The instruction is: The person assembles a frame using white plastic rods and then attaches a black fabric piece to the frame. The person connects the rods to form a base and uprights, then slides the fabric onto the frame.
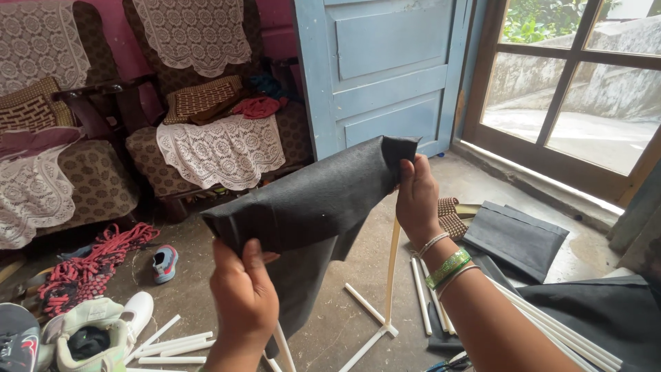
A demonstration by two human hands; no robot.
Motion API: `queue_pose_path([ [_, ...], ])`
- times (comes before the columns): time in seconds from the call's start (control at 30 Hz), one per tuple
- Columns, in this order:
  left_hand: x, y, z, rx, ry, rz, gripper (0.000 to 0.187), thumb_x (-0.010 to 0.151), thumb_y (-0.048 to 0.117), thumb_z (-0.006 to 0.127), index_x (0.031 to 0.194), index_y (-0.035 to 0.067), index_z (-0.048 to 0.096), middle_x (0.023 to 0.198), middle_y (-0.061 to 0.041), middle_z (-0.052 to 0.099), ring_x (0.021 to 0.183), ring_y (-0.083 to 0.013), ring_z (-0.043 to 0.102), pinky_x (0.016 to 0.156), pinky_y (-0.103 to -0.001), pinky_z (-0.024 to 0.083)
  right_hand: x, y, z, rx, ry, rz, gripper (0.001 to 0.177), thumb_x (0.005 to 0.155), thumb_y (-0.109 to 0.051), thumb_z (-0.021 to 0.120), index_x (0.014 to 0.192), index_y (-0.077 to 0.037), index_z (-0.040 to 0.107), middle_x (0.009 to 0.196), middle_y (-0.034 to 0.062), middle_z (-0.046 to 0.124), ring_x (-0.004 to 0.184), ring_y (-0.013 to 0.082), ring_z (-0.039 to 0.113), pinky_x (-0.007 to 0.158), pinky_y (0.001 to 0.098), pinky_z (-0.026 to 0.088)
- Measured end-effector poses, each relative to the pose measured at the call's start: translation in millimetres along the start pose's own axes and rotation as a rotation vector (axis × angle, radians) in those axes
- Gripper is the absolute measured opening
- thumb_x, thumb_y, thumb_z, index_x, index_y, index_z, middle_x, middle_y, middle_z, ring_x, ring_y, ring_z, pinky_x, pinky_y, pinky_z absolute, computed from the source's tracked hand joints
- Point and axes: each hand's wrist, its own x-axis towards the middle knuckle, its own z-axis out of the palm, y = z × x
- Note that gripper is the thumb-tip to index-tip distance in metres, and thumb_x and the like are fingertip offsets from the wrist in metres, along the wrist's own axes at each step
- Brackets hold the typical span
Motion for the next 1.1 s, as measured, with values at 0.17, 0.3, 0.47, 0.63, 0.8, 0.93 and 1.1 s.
queue_pose_path([
  [0.17,-10.6,1.2,0.2,0.011,-0.028,0.053,0.036,0.107,0.019,0.043,0.128,-0.009,0.043,0.092,-0.019,0.073,0.081,-0.0265,0.079,0.069,-0.034,0.065,-3.8,1.9,-0.2,0.048,-0.009,-0.006,0.03,0.114,-0.028,0.04,0.111,-0.002,0.054,0.076,0.0054,0.064,0.066,0.0126,0.065,0.058,0.0265,0.054],
  [0.3,-10.4,-8.7,-0.3,0.071,-0.004,0.023,0.031,0.108,0.02,0.045,0.123,-0.007,0.047,0.092,-0.02,0.073,0.08,-0.0265,0.08,0.068,-0.034,0.064,-7.6,-2.3,0.9,0.06,0.0,0.004,0.031,0.114,-0.029,0.04,0.111,-0.002,0.053,0.075,0.0051,0.066,0.065,0.0129,0.067,0.058,0.027,0.054],
  [0.47,-14.2,-28.0,0.9,-0.367,-0.106,-0.137,0.052,0.104,0.033,0.043,0.137,-0.008,0.042,0.111,-0.02,0.071,0.097,-0.0292,0.075,0.087,-0.04,0.059,-9.5,0.4,4.2,0.077,-0.05,0.107,0.03,0.11,-0.031,0.04,0.109,-0.003,0.052,0.072,0.0055,0.066,0.063,0.0143,0.067,0.057,0.03,0.054],
  [0.63,32.6,-28.4,-27.7,-1.136,-0.022,-0.802,0.091,0.094,0.078,0.028,0.126,-0.002,0.056,0.121,-0.015,0.071,0.116,-0.0314,0.066,0.092,-0.054,0.051,10.2,25.7,-11.4,0.687,-0.244,0.196,0.052,0.109,-0.047,0.046,0.12,0.001,0.063,0.103,0.0063,0.07,0.098,0.0153,0.063,0.089,0.0318,0.048],
  [0.8,99.8,17.7,-69.2,-0.7,-0.226,-1.031,0.1,0.1,0.081,0.037,0.133,-0.009,0.065,0.113,-0.022,0.063,0.105,-0.0346,0.06,0.094,-0.048,0.048,84.6,27.7,-46.2,1.359,-0.78,0.538,0.053,0.102,-0.05,0.045,0.115,-0.003,0.065,0.096,0.0073,0.074,0.093,0.0196,0.068,0.085,0.0331,0.051],
  [0.93,127.4,50.0,-56.2,-0.429,-0.267,-0.502,0.043,0.09,0.026,0.067,0.128,0.009,0.057,0.112,-0.01,0.067,0.102,-0.0236,0.066,0.086,-0.039,0.056,119.8,-10.5,-62.6,0.901,-0.66,0.578,0.04,0.095,-0.032,0.059,0.13,-0.014,0.063,0.099,0.0059,0.072,0.094,0.0175,0.067,0.085,0.0328,0.055],
  [1.1,89.5,50.9,-47.6,0.231,-0.098,0.253,0.035,0.09,0.009,0.072,0.124,0.004,0.062,0.098,-0.008,0.071,0.087,-0.0152,0.07,0.076,-0.031,0.055,90.6,-36.4,-67.0,1.194,-0.49,0.123,0.034,0.095,0.006,0.068,0.127,-0.004,0.06,0.131,0.0116,0.063,0.121,0.0221,0.065,0.107,0.0367,0.054],
])
